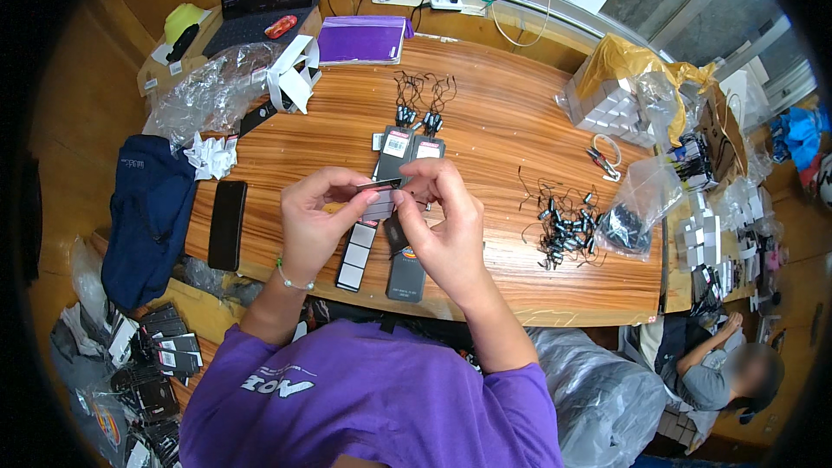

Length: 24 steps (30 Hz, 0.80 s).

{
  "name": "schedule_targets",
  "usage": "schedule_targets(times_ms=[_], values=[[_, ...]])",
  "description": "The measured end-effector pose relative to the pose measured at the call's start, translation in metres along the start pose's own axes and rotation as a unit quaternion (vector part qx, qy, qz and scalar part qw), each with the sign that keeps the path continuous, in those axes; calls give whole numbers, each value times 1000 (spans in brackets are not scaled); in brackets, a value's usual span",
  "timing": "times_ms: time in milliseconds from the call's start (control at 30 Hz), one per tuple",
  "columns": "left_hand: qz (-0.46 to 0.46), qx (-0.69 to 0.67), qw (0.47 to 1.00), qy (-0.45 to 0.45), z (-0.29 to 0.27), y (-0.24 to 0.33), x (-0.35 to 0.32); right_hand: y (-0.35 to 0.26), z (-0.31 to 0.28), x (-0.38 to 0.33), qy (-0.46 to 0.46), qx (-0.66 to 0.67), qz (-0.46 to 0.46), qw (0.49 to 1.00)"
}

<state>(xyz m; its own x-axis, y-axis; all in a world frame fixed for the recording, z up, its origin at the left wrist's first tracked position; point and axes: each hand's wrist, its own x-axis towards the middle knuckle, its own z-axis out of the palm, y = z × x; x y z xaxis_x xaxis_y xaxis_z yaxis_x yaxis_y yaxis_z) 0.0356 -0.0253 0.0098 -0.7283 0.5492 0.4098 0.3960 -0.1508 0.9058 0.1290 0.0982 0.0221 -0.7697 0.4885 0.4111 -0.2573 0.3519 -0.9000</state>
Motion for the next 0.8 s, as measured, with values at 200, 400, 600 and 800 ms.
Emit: schedule_targets(times_ms=[200,400,600,800], values=[[25,18,999,-29,4,5,0,0,-2,0,-7,4,3,1000],[25,0,998,-50,3,9,2,0,-3,0,9,19,-1,1000],[48,13,996,-74,2,10,4,3,1,-3,43,10,-29,999],[3,8,997,-75,3,13,4,8,5,-4,67,-5,-53,996]])
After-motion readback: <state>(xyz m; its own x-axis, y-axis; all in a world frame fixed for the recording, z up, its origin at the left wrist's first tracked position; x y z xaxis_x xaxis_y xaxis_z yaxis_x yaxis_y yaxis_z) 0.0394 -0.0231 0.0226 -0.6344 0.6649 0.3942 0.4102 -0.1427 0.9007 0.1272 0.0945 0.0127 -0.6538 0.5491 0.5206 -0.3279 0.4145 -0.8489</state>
